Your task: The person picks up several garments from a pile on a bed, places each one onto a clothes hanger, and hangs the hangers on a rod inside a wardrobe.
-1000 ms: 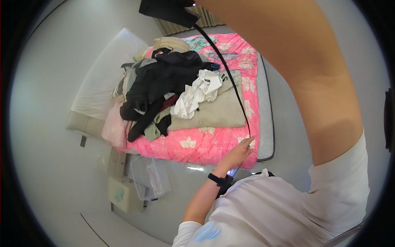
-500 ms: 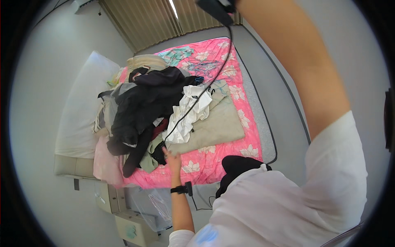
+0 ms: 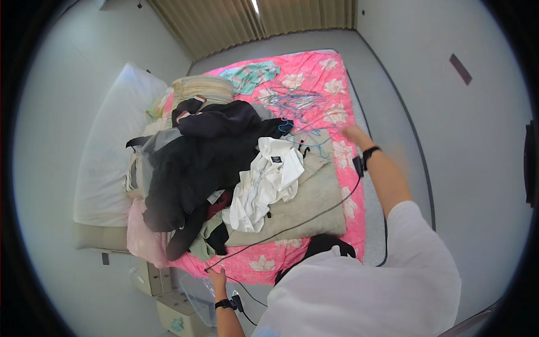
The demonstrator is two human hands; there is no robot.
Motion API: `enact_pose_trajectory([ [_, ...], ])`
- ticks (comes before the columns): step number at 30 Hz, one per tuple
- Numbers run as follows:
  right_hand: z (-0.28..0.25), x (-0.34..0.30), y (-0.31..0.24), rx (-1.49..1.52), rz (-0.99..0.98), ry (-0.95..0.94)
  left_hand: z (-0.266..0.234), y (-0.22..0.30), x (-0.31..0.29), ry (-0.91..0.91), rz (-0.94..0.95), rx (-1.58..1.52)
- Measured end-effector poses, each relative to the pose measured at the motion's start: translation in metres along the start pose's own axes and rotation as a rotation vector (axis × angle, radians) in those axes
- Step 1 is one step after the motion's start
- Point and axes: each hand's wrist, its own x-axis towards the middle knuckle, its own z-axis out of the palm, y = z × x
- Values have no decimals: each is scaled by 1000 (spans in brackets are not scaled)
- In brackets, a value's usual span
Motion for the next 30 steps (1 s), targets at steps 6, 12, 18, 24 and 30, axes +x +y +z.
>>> enact_pose_trajectory([
  [6,154,1,146,-365,325,78,-19,66,0,-252,-811,-164],
  [12,191,-31,145,-568,330,83,15,54,36,-595,-957,-350],
  [18,165,-58,183,-549,-15,268,165,35,139,-673,-150,36],
  [24,78,-138,107,-518,50,-140,246,174,212,-364,-128,25],
  [30,7,-217,69,-156,362,-253,274,200,199,-626,-225,121],
])
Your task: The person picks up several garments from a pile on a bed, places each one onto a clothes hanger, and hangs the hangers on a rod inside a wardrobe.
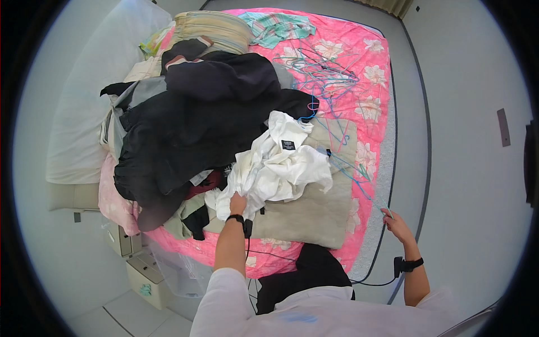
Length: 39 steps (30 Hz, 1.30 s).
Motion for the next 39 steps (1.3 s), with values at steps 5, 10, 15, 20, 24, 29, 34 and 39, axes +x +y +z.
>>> enact_pose_trajectory([
  [5,-12,-19,6,508,-121,-76,-12,9,-101,171,380,-216],
  [10,26,-12,-46,463,-374,24,-127,-54,-207,505,254,-511],
  [15,54,-8,-92,415,-442,-47,-111,-188,-198,298,94,-153],
  [20,47,-35,-113,507,-360,-212,-34,-191,-137,0,-20,110],
  [24,47,-60,-129,751,-271,-469,-14,-150,-87,160,101,-231],
  [29,52,-46,-116,895,-159,-618,2,-81,-65,185,-103,-475],
  [34,68,-46,-130,811,-166,-595,28,-100,-37,502,-223,-718],
  [39,58,-1,-174,466,-448,-325,23,-105,-31,393,-17,-730],
])
